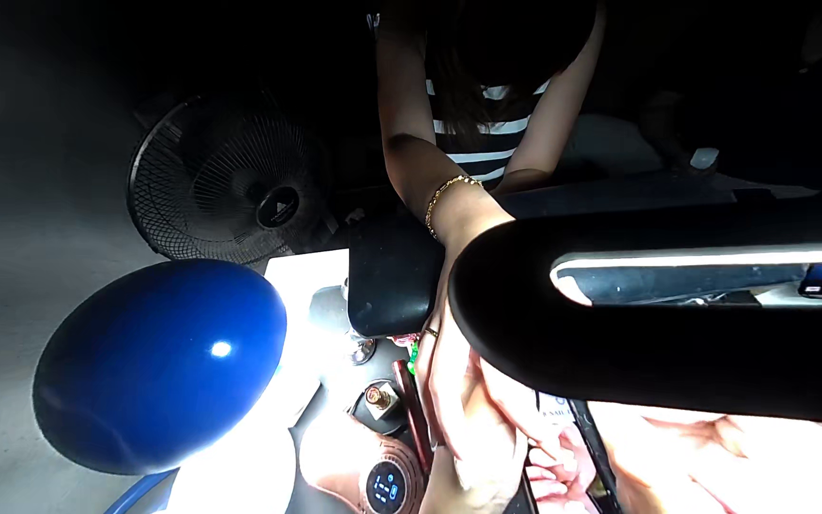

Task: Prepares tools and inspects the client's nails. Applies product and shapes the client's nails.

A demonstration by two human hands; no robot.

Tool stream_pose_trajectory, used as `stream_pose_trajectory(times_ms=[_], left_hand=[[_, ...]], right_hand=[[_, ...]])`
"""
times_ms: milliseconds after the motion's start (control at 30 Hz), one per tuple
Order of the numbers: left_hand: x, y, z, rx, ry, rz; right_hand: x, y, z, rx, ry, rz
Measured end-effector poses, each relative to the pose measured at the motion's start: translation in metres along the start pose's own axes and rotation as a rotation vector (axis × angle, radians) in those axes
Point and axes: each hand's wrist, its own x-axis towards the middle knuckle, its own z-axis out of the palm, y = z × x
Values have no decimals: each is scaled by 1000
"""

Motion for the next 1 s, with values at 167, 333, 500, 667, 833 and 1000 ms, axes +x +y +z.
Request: stream_pose_trajectory(times_ms=[167, 333, 500, 667, 833, 1000], left_hand=[[-2, 2, -3, -58, -62, -101], [-4, 3, 5, -24, -47, -85], [-3, 3, 4, -21, -75, -58], [-4, 5, 6, -48, -28, -121], [-4, 3, 5, -57, -31, -89], [-2, 2, -3, -66, -98, -96]], right_hand=[[-2, 1, 4, -41, -1, -48], [-4, -1, 6, -6, -5, -10], [-5, -1, 8, -35, 21, -30], [-5, -2, 9, -47, 26, -30], [-3, -5, 10, -64, 31, -16], [-1, -3, 2, 64, 1, 41]])
